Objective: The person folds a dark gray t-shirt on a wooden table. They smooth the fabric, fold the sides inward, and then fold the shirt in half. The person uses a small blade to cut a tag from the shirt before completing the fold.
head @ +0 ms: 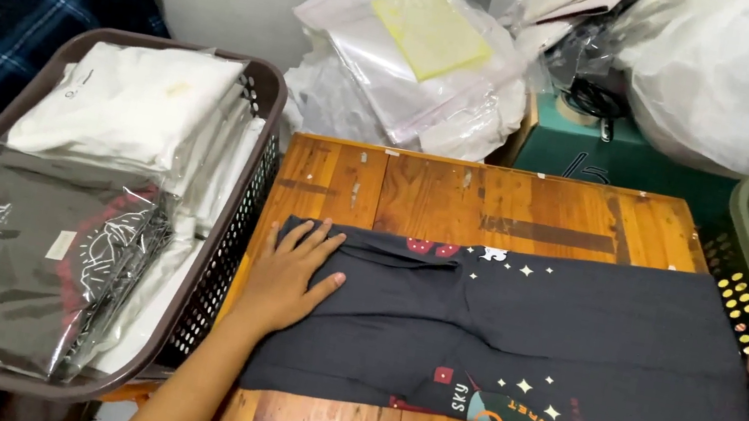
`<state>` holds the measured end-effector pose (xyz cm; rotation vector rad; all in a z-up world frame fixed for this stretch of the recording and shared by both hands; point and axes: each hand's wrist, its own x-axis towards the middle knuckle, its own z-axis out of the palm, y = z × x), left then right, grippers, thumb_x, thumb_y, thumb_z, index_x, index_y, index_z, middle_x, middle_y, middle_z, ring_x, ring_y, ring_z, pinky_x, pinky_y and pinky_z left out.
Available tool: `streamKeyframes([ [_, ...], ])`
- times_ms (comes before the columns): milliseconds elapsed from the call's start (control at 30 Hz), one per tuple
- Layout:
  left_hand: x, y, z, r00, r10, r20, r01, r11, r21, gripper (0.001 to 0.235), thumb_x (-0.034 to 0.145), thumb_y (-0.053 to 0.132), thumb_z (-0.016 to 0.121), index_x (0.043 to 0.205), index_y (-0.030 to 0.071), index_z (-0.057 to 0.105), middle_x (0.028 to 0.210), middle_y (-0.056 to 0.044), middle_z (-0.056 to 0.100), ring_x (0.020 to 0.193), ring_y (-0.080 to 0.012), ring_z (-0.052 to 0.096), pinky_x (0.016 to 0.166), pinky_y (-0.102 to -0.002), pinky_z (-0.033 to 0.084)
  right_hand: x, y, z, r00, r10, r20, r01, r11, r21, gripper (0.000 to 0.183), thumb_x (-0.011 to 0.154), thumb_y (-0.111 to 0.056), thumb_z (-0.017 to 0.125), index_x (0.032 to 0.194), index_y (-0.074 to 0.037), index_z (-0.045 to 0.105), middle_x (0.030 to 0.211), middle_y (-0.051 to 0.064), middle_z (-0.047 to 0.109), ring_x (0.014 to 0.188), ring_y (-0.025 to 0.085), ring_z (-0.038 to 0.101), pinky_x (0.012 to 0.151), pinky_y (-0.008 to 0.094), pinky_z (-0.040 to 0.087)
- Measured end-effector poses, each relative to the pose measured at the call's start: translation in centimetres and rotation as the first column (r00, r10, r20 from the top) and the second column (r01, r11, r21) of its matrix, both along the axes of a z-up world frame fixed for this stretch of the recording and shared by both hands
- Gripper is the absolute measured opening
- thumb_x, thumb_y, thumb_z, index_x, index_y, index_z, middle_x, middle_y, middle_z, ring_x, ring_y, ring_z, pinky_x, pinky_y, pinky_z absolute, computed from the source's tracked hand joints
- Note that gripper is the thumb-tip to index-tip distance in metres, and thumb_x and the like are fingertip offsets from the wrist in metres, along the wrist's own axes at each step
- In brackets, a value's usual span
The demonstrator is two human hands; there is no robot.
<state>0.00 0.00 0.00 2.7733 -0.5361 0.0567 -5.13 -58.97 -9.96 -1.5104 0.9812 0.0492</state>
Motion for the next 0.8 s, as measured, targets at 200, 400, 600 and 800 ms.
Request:
streamKeyframes([
  [200,0.1,1.7,0.0,1.000,-0.017,-0.007,0.017,1.000,-0.011,0.055,0.082,0.050,0.034,0.130,0.021,0.035,0.138,0.000,0.027,0.126,-0.0220,0.022,0.102,-0.046,0.009,0.0,5.6,5.6,0.994,-0.007,-0.113,-0.004,0.996,-0.094,0.053,0.090,-0.062,0.040,0.125,-0.022,0.043,0.100,0.018,0.054,0.078,0.035,0.051,0.072,0.048,0.042],
  [400,0.2,2.5,-0.4,0.995,-0.069,0.074,0.069,0.998,0.005,0.053,0.083,0.048,0.035,0.128,0.020,0.038,0.135,-0.003,0.033,0.123,-0.0233,0.027,0.102,-0.044,0.012,-1.8,8.1,8.4,0.992,-0.078,-0.098,0.053,0.971,-0.235,0.058,0.082,-0.049,0.058,0.115,-0.002,0.049,0.096,0.021,0.056,0.074,0.034,0.055,0.062,0.046,0.045],
  [600,0.1,3.2,-0.5,0.997,-0.043,0.067,0.040,0.998,0.047,0.053,0.082,0.048,0.036,0.129,0.022,0.037,0.135,-0.001,0.034,0.124,-0.0215,0.028,0.102,-0.043,0.015,-3.0,11.5,12.8,0.996,-0.011,-0.092,-0.019,0.949,-0.316,0.054,0.084,-0.035,0.053,0.123,0.001,0.043,0.115,0.021,0.049,0.093,0.035,0.051,0.075,0.045,0.042],
  [800,0.2,3.7,-1.0,0.992,-0.057,0.116,0.046,0.994,0.095,0.053,0.084,0.047,0.034,0.131,0.024,0.033,0.137,-0.001,0.030,0.124,-0.0220,0.027,0.102,-0.043,0.013,-1.9,6.1,7.1,0.983,-0.015,-0.182,0.013,1.000,-0.014,0.061,0.089,-0.063,0.038,0.111,-0.008,0.053,0.090,0.022,0.058,0.073,0.036,0.054,0.066,0.045,0.044],
])
